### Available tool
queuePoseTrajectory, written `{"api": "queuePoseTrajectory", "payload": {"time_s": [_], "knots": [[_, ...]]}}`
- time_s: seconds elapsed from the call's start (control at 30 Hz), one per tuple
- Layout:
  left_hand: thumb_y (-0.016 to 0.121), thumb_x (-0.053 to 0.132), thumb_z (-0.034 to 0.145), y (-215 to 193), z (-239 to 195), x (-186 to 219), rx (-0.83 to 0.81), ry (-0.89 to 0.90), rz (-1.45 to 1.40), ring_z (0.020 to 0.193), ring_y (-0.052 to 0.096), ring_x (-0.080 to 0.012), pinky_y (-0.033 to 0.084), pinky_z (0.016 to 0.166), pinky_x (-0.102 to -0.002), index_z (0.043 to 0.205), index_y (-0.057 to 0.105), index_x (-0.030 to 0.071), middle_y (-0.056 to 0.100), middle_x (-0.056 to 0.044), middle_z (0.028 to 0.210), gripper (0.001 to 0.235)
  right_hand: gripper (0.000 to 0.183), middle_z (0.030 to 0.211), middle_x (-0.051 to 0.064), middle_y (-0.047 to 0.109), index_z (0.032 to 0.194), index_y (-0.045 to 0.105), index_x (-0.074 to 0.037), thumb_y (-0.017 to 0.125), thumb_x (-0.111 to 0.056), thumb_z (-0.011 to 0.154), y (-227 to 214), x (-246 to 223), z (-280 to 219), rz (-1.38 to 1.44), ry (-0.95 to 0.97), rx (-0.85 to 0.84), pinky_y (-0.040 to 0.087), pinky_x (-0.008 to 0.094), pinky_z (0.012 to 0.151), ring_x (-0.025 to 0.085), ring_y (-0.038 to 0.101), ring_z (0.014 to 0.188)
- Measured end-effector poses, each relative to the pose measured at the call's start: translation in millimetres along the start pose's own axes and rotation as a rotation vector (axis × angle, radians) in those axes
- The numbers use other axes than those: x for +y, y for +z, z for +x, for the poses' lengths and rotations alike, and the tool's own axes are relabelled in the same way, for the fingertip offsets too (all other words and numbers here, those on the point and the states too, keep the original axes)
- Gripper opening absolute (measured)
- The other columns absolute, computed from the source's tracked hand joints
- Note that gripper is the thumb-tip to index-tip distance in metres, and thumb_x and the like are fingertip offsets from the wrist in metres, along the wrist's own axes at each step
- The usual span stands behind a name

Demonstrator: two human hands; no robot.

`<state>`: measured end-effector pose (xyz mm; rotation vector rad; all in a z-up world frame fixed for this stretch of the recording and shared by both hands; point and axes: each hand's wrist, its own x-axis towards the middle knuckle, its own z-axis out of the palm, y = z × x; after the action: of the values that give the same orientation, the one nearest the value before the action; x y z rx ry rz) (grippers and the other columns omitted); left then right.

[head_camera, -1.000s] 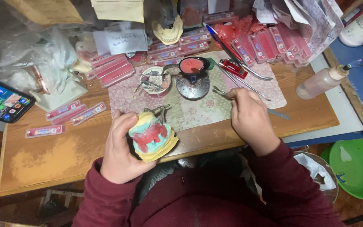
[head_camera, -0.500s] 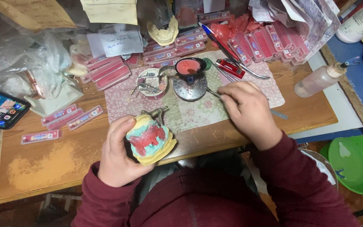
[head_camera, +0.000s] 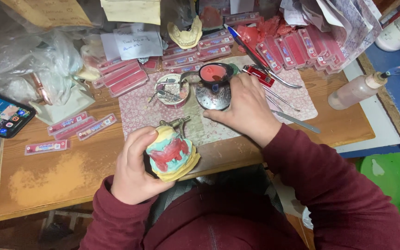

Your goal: Applying and shaping pink dental wax on a jaw mold using a heated carving tool.

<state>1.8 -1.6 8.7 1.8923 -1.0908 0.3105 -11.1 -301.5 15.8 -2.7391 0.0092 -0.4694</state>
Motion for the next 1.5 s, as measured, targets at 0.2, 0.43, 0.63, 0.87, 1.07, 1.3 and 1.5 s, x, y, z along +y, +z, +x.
{"api": "queuePoseTrajectory", "payload": {"time_s": [0.2, 0.43, 0.63, 0.87, 1.07, 1.3, 1.5], "knots": [[0.094, 0.02, 0.055, 0.8, -0.1, -1.3, 0.002, -0.001, -0.002, 0.119, 0.063, -0.0405, 0.053, 0.1, -0.046, 0.143, 0.038, 0.012, 0.055, -0.022, 0.133, 0.105, 0.088, 0.117, 0.023, 0.057, 0.123, 0.059, 0.006, 0.091, -0.051, 0.064, -9.6, -4.4, -12.9, 0.074, -0.011, 0.022, 0.043, 0.05, 0.098, 0.041, 0.052, 0.114], [0.094, 0.02, 0.057, 2.0, -1.4, -2.6, 0.0, 0.003, 0.017, 0.121, 0.062, -0.0401, 0.053, 0.101, -0.046, 0.142, 0.037, 0.012, 0.056, -0.021, 0.134, 0.103, 0.088, 0.119, 0.022, 0.058, 0.126, 0.059, 0.002, 0.091, -0.051, 0.065, -11.1, -3.0, -20.5, 0.088, -0.031, -0.015, 0.042, 0.05, 0.102, 0.041, 0.053, 0.117], [0.094, 0.019, 0.058, 1.7, -1.3, -1.9, 0.007, 0.007, 0.015, 0.12, 0.062, -0.0402, 0.054, 0.101, -0.046, 0.143, 0.037, 0.012, 0.055, -0.022, 0.133, 0.103, 0.107, 0.119, 0.023, 0.06, 0.139, 0.05, 0.007, 0.093, -0.056, 0.063, -38.1, 1.0, -16.3, 0.127, -0.001, -0.11, 0.045, 0.05, 0.095, 0.037, 0.056, 0.111], [0.093, 0.018, 0.06, 2.2, 0.7, -1.1, 0.017, 0.015, 0.016, 0.119, 0.062, -0.0405, 0.053, 0.101, -0.046, 0.145, 0.036, 0.012, 0.054, -0.022, 0.134, 0.103, 0.025, 0.096, 0.017, 0.072, 0.105, 0.07, -0.005, 0.072, -0.025, 0.09, -66.1, 67.8, -35.8, 0.009, 0.285, -0.103, 0.056, 0.046, 0.08, 0.034, 0.071, 0.088], [0.092, 0.016, 0.062, 2.0, 0.0, -0.9, 0.024, -0.002, 0.007, 0.12, 0.062, -0.04, 0.054, 0.101, -0.046, 0.146, 0.036, 0.012, 0.053, -0.022, 0.134, 0.101, 0.019, 0.092, 0.021, 0.07, 0.101, 0.066, -0.004, 0.067, -0.011, 0.083, -57.6, 62.5, -28.5, -0.151, 0.179, -0.171, 0.053, 0.053, 0.077, 0.042, 0.068, 0.089], [0.092, 0.016, 0.056, -1.7, -0.5, -2.3, 0.006, 0.003, -0.016, 0.121, 0.061, -0.0398, 0.053, 0.102, -0.046, 0.144, 0.039, 0.011, 0.053, -0.022, 0.134, 0.102, 0.018, 0.093, 0.023, 0.071, 0.101, 0.062, -0.002, 0.067, -0.013, 0.086, -48.1, 55.5, -15.9, -0.32, 0.143, -0.199, 0.054, 0.053, 0.077, 0.043, 0.069, 0.088], [0.093, 0.016, 0.054, -2.7, -0.8, -2.4, -0.012, -0.009, -0.042, 0.12, 0.062, -0.0396, 0.054, 0.1, -0.045, 0.141, 0.042, 0.012, 0.054, -0.021, 0.134, 0.102, 0.032, 0.094, 0.022, 0.072, 0.106, 0.065, -0.004, 0.072, -0.02, 0.079, -55.3, 71.9, -14.6, -0.302, 0.221, -0.308, 0.055, 0.052, 0.081, 0.042, 0.069, 0.092]]}}
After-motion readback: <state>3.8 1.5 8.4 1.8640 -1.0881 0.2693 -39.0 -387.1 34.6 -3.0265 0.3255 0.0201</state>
